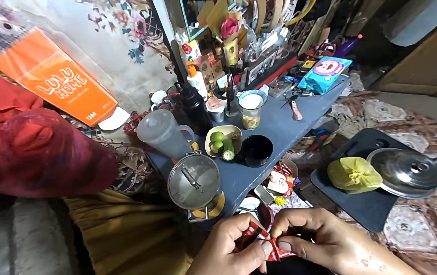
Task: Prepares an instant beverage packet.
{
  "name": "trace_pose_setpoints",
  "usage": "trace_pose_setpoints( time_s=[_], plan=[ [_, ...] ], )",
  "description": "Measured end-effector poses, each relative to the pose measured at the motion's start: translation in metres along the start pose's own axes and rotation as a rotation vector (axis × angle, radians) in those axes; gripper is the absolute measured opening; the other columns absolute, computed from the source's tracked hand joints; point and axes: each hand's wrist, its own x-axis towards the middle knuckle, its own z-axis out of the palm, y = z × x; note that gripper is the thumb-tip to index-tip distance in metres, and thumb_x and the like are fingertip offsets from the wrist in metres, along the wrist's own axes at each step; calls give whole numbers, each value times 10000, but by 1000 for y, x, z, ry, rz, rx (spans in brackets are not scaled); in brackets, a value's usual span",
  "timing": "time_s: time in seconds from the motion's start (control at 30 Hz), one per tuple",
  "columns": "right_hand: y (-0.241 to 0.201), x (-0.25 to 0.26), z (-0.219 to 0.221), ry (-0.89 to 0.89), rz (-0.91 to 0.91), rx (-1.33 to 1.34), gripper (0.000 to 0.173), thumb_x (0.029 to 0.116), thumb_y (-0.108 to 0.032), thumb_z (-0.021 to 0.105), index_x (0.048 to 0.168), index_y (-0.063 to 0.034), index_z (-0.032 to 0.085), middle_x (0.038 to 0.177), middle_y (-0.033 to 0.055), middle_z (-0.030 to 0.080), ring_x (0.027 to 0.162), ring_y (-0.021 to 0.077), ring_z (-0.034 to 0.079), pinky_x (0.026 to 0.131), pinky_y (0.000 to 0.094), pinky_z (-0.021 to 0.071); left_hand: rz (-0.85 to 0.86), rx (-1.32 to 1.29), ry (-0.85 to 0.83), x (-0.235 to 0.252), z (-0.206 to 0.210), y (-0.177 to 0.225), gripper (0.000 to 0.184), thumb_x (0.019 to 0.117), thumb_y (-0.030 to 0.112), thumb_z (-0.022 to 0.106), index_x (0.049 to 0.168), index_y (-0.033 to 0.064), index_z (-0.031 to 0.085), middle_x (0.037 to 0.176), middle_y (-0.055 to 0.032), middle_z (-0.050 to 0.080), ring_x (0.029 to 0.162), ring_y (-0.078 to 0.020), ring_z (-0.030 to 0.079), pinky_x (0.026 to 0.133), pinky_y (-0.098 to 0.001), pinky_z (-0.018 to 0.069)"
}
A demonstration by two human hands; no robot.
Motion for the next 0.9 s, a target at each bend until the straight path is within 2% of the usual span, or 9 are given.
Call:
trace_pose_setpoints(
  time_s=[0.2,0.37,0.43,0.53,0.73,0.83,0.9],
  plan=[
    [-1,-2,-1,-49,42,-29,132,955,-197,705,1011,-78,704,854,-52,697,767,-37,640,679,137,541,-51,120,29,1,3,2,56,949,32,612,974,-14,634,742,-3,629,602,-15,584,555,-182,508],
    [-4,-1,0,-103,122,-197,147,931,-219,712,969,-76,717,803,-29,687,692,-38,611,615,146,511,-78,359,55,-1,4,0,81,908,72,654,937,-1,675,738,-31,649,632,-20,584,571,-181,482],
    [-3,-1,1,-139,131,-266,182,927,-255,713,955,-75,714,806,-4,676,696,-5,601,612,184,496,-93,427,73,-2,5,-1,85,902,91,659,931,14,678,739,-31,655,635,-25,594,570,-189,487],
    [1,-1,3,-172,145,-314,156,913,-229,707,921,-73,714,834,25,684,733,52,619,641,254,507,-143,517,75,-3,5,-1,105,886,133,684,932,39,688,739,-29,666,633,-44,611,566,-219,500],
    [10,-1,8,-131,165,-419,133,922,-208,673,880,-89,715,836,37,683,749,108,643,656,328,534,-269,753,62,-2,9,1,160,856,231,712,914,83,701,725,-35,673,657,-115,646,583,-324,526],
    [10,-1,12,-129,211,-480,123,915,-187,652,869,-84,701,779,56,665,705,163,641,624,393,523,-333,823,72,-2,12,-1,173,859,265,699,871,92,699,706,-36,657,659,-141,642,591,-359,518],
    [12,-1,18,-122,243,-546,116,903,-180,637,846,-84,667,697,69,629,634,209,624,557,444,491,-412,853,66,-1,14,-1,191,867,282,688,882,93,704,723,-42,665,681,-160,656,610,-382,531]
  ],
)
